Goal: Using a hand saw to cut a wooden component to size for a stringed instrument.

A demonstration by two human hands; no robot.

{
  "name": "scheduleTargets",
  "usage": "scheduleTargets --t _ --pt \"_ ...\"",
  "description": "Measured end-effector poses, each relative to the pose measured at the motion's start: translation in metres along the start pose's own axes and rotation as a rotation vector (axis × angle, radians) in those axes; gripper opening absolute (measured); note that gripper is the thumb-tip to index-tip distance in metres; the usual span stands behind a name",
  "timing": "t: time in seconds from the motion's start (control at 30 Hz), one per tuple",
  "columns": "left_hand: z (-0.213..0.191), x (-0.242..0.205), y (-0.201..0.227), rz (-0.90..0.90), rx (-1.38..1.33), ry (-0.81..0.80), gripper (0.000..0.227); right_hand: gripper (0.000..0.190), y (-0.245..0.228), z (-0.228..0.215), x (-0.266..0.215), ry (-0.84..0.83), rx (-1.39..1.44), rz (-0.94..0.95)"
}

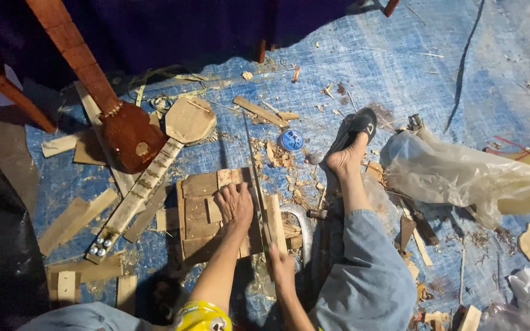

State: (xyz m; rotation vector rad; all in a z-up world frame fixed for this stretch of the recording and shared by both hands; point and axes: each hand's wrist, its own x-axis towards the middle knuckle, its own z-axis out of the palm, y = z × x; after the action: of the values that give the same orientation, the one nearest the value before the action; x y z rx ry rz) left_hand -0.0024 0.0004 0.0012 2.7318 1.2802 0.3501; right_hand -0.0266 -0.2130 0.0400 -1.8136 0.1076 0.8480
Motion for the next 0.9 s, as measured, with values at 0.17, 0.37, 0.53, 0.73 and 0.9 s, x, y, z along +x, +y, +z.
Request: scheduleTargets --t 0.17,0.37,0.53,0.73,0.9 --pt "0.018 0.002 -0.004 0.011 0.034 -0.062 0.019 0.055 0.025 -0.022 -0.020 0.026 0.105 0.115" --pt "0.000 -0.001 0.004 -0.128 -0.082 -0.133 0.010 0.046 -0.018 0.004 0.014 0.094 0.039 -0.003" --pt "0.007 0.001 0.001 -0.115 -0.107 -0.116 0.016 0.066 0.049 -0.046 -0.014 0.045 -0.207 -0.049" --pt "0.003 -0.004 0.001 -0.067 -0.061 -0.018 0.015 0.059 0.010 -0.026 0.014 0.092 -0.264 -0.022" --pt "0.016 -0.002 0.000 -0.072 -0.045 0.030 0.017 0.062 0.028 -0.023 0.010 0.094 -0.187 -0.036"
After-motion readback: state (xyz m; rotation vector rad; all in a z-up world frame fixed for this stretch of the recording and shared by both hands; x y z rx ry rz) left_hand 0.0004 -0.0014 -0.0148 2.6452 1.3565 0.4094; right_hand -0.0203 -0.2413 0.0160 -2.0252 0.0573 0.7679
